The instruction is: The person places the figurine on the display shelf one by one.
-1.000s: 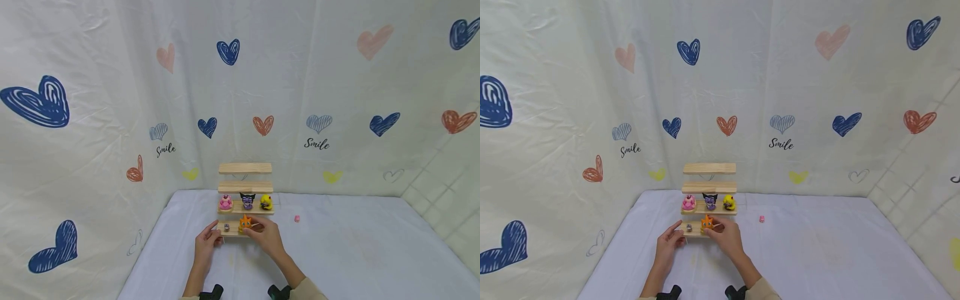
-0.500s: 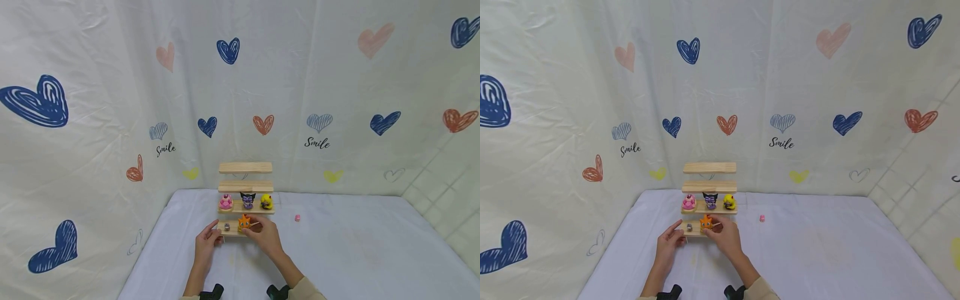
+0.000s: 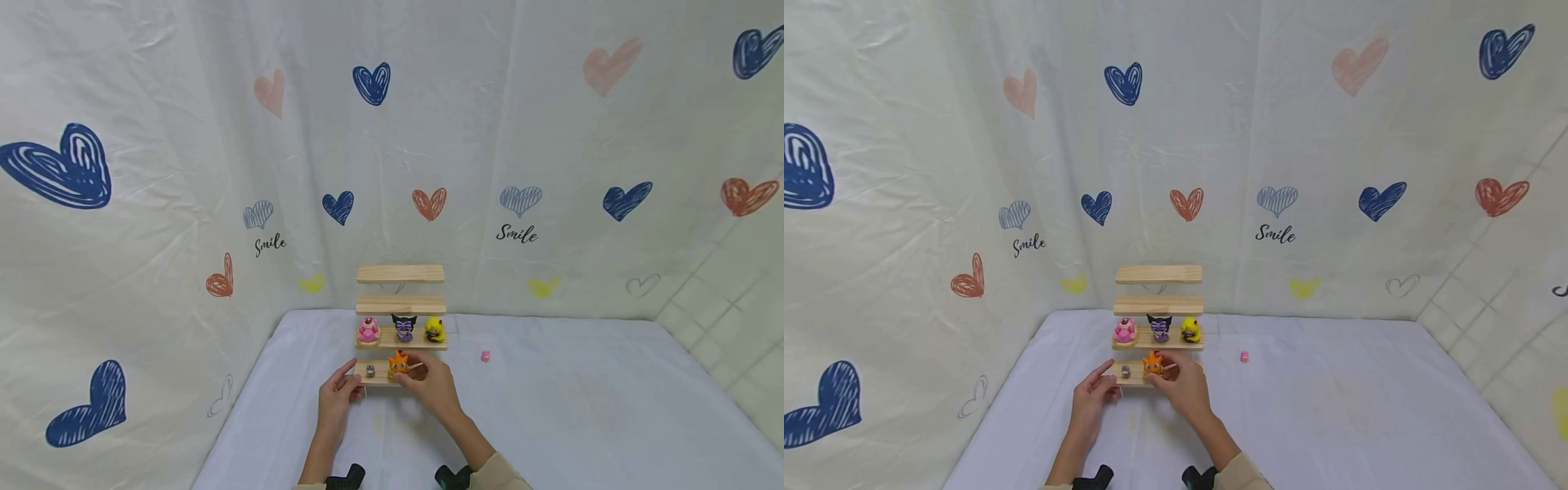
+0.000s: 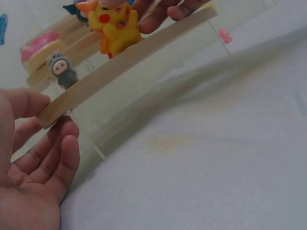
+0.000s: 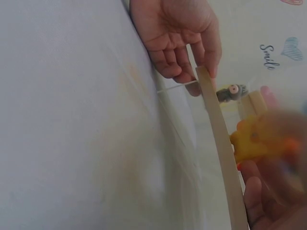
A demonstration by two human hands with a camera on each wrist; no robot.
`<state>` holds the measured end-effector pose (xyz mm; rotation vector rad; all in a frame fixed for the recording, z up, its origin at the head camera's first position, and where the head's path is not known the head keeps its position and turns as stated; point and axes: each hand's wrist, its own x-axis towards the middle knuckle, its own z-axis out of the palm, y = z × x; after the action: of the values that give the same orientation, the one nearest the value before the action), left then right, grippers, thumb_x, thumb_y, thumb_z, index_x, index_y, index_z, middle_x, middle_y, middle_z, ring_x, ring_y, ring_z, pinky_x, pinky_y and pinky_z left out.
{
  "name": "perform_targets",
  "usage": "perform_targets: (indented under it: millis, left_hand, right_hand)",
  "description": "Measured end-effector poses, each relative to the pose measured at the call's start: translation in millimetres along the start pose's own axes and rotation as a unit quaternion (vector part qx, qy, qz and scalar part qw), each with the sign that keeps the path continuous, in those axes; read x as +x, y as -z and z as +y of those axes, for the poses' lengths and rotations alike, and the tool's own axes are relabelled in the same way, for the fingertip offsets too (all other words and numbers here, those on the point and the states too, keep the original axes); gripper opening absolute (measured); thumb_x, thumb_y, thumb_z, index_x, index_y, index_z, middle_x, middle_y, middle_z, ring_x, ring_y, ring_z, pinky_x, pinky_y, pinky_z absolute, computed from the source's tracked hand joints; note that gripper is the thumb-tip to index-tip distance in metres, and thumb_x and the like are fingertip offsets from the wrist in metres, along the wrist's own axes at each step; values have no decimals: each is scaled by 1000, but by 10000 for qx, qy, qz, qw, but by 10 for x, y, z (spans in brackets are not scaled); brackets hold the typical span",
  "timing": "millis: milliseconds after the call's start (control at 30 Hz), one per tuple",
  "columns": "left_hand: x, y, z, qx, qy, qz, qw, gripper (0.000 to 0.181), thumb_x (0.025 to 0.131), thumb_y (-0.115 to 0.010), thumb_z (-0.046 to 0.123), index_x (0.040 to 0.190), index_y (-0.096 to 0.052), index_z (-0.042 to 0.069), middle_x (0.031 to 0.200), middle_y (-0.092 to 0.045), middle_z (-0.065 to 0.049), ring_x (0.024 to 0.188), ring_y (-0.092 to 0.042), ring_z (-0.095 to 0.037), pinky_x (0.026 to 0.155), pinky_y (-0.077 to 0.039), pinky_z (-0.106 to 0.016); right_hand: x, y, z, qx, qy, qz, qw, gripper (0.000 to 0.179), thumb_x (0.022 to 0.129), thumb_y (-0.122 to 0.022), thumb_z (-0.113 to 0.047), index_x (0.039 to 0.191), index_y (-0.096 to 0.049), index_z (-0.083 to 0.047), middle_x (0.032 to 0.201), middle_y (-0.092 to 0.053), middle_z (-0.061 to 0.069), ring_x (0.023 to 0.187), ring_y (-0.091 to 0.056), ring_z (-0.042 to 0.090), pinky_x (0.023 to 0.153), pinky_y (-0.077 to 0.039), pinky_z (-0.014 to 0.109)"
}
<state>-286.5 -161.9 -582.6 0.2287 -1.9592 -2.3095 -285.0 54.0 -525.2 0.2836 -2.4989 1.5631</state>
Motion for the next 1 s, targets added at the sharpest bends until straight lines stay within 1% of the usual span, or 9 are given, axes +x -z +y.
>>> perform_targets:
  millis: [300,500,533,700,867,1000]
  left_hand:
    - [-13,1,12,10,-17,3,10000,47,98,-69,16,143,-59,6,90,-69,-2,75,-64,-13,71,-58,-21]
    - [-19,-6,17,36,-23,-5,10000,48,98,-69,17,143,-59,5,90,-69,-2,76,-65,-13,71,-58,-22]
    - [-21,-8,15,49,-21,-2,10000,48,98,-69,17,143,-59,5,90,-70,-2,76,-65,-13,71,-58,-22]
    - [-17,-10,10,54,-40,-2,10000,48,98,-69,17,143,-58,5,89,-70,-2,75,-65,-13,70,-58,-22]
    - [-9,-10,9,36,-46,6,10000,48,98,-68,15,144,-58,5,90,-69,-1,75,-64,-13,70,-58,-22]
    - [-10,-12,9,20,-7,23,10000,47,98,-68,14,144,-58,6,90,-70,-1,75,-64,-13,70,-57,-22]
  right_hand:
    - [-14,7,-19,46,12,-90,9999,46,84,-86,-23,126,-71,-17,108,-71,5,85,-67,15,72,-55,17]
    - [-51,88,-14,127,22,-147,9998,47,83,-86,-22,127,-70,-18,108,-71,5,87,-69,16,74,-56,17]
    - [-63,111,-2,134,77,-124,9998,46,84,-86,-21,126,-70,-17,107,-71,7,87,-70,17,73,-57,18]
    - [-120,236,81,199,13,105,9997,35,86,-83,-20,119,-72,-13,104,-72,6,86,-68,16,74,-56,20]
    - [-172,398,174,222,-169,348,9990,22,90,-80,-20,110,-75,-13,98,-73,1,82,-65,12,71,-54,20]
    - [-195,567,290,63,-328,524,9981,15,92,-77,-19,105,-76,-12,94,-74,0,79,-65,10,70,-53,21]
